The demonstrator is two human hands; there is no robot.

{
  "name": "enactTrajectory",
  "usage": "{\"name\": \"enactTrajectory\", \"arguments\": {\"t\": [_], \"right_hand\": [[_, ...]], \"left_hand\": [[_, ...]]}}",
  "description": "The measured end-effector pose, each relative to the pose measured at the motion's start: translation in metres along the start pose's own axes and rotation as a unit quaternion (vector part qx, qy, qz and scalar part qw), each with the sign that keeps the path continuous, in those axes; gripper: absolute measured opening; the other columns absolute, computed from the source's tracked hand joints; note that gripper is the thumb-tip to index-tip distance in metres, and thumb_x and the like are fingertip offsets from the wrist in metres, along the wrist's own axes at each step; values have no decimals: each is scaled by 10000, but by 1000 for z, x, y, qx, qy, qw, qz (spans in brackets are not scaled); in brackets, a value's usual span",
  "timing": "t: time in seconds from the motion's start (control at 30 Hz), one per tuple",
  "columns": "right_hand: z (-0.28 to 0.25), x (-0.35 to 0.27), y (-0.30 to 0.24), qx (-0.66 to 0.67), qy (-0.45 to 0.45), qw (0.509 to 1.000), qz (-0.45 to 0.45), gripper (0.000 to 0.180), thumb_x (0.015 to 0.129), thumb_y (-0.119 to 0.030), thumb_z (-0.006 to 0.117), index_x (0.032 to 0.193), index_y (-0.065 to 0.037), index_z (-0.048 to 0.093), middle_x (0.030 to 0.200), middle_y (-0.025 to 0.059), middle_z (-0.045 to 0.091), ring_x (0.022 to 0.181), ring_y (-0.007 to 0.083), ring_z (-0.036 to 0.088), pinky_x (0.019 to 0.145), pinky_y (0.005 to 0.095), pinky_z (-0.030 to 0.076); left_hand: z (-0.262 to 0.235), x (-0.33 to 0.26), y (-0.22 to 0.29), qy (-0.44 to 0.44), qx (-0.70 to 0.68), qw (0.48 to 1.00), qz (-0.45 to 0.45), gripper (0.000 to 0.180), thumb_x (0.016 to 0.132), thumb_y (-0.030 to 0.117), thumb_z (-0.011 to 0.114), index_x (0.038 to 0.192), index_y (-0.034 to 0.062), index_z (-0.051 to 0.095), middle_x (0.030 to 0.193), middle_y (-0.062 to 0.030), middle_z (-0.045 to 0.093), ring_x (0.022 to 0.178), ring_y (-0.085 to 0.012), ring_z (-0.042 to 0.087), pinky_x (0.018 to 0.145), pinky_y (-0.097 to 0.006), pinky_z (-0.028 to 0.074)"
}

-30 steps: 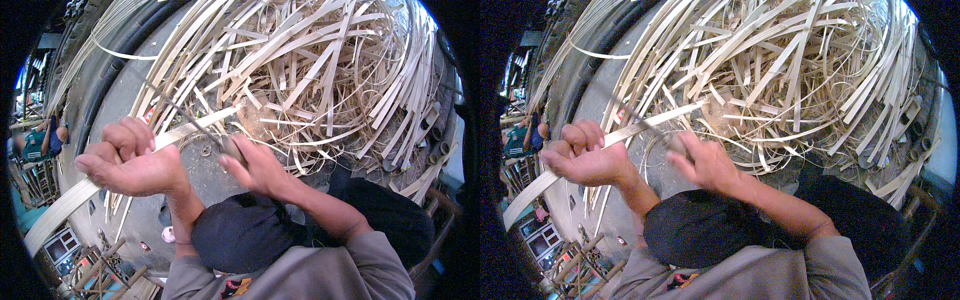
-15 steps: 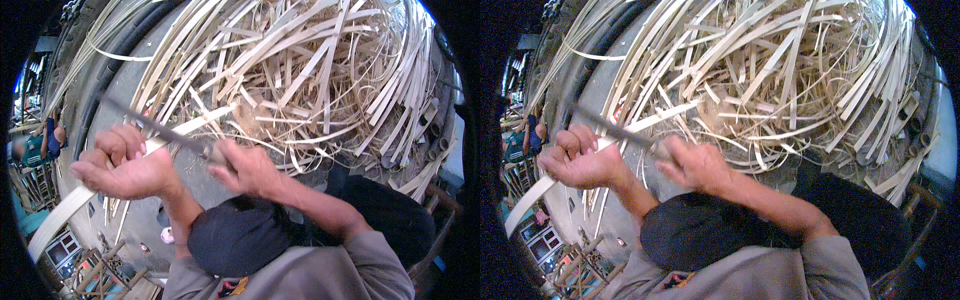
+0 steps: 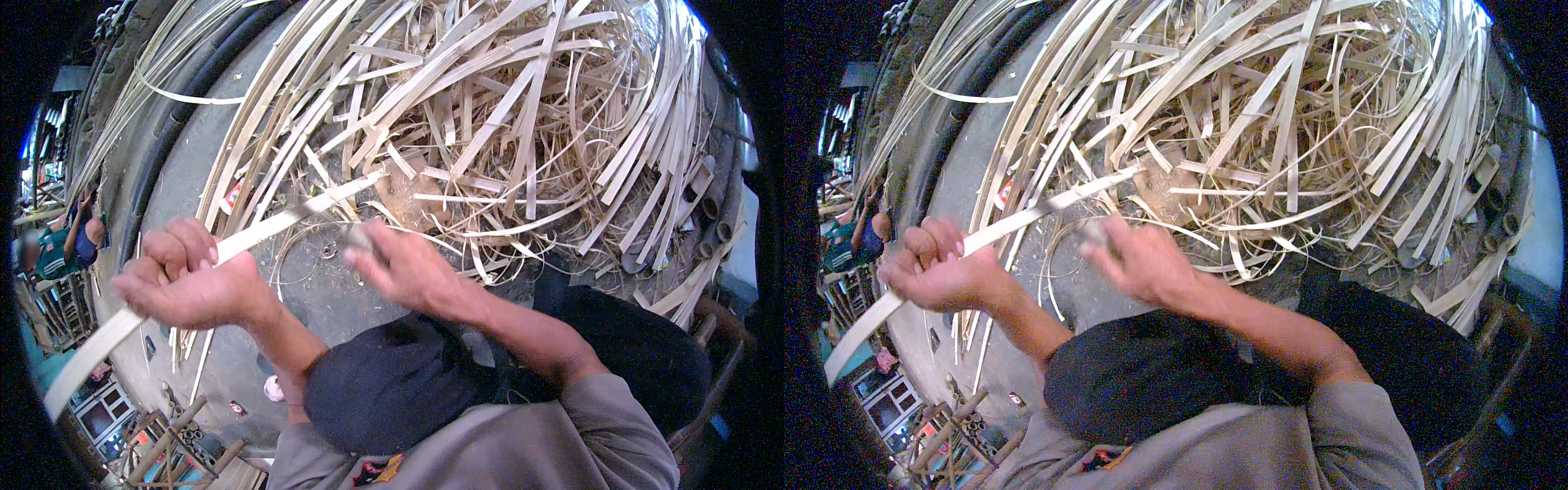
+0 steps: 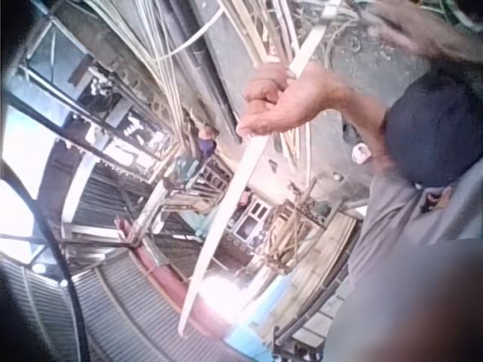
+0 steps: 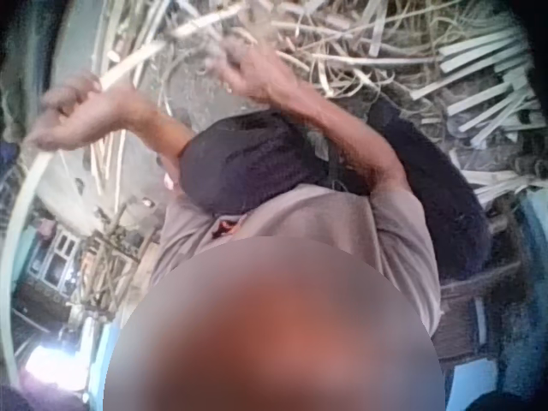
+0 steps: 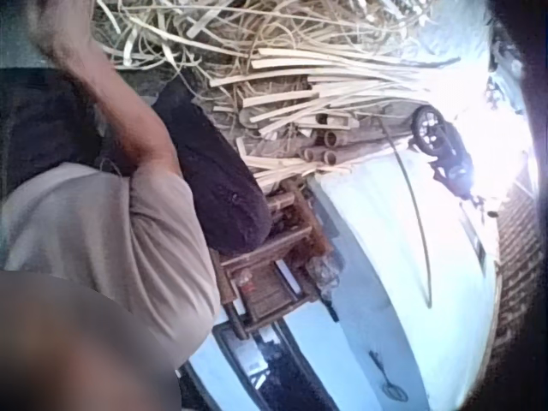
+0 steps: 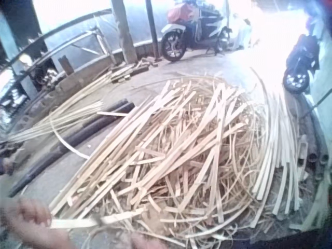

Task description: The person sits on the floor and uses a knife to split long bamboo strips into thinner pieces. They hold the bamboo with one hand and guide the knife with the other, repeatedly peeling and separating the material into a growing pile.

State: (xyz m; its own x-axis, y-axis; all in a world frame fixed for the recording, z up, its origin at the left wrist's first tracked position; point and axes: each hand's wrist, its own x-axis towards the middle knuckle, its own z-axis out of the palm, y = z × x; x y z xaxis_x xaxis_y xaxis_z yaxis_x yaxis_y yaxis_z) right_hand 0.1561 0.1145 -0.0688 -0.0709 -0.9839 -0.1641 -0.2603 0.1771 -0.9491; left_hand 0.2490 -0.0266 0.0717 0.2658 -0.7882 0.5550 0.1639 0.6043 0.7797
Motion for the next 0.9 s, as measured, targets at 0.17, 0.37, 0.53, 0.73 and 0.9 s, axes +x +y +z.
{"name": "enactTrajectory", "arguments": {"t": [0.17, 0.37, 0.53, 0.73, 0.9], "right_hand": [[-3, 8, 7, -50, 52, 995, 71, 366, 967, -411, 587, 1145, -91, 577, 704, 173, 640, 617, 361, 666, 599, 462, 542], [1, 8, 15, -55, -14, 998, -25, 366, 970, -411, 587, 1086, -64, 566, 674, 208, 630, 648, 430, 657, 596, 480, 532], [-9, 7, 6, -31, 19, 998, 59, 436, 973, -418, 568, 1080, 5, 575, 684, 253, 634, 662, 437, 666, 622, 505, 531], [-5, 15, 19, -114, 91, 984, 103, 417, 996, -407, 537, 1066, 1, 590, 672, 212, 626, 636, 380, 659, 626, 484, 528], [10, 18, 46, -63, 66, 993, -70, 369, 983, -396, 569, 1125, -55, 570, 699, 183, 637, 612, 323, 650, 586, 458, 528]], "left_hand": [[-5, 1, 0, -27, 35, 999, 14, 556, 1050, 489, 399, 625, 173, 229, 506, 24, 221, 401, -81, 190, 407, -250, 115], [-6, 2, 0, 28, 46, 998, -10, 570, 1054, 498, 378, 614, 174, 216, 495, 24, 198, 397, -83, 174, 400, -255, 114], [-8, 6, -4, 13, 36, 999, 5, 578, 1054, 501, 379, 611, 173, 204, 494, 23, 206, 393, -86, 180, 399, -252, 115], [-15, 7, -7, 9, 81, 997, 14, 586, 1042, 539, 364, 611, 180, 195, 502, 25, 213, 398, -76, 187, 405, -253, 121], [-19, 7, -7, 12, 22, 1000, -13, 580, 1048, 521, 365, 617, 173, 194, 508, 30, 200, 412, -81, 166, 406, -259, 114]]}}
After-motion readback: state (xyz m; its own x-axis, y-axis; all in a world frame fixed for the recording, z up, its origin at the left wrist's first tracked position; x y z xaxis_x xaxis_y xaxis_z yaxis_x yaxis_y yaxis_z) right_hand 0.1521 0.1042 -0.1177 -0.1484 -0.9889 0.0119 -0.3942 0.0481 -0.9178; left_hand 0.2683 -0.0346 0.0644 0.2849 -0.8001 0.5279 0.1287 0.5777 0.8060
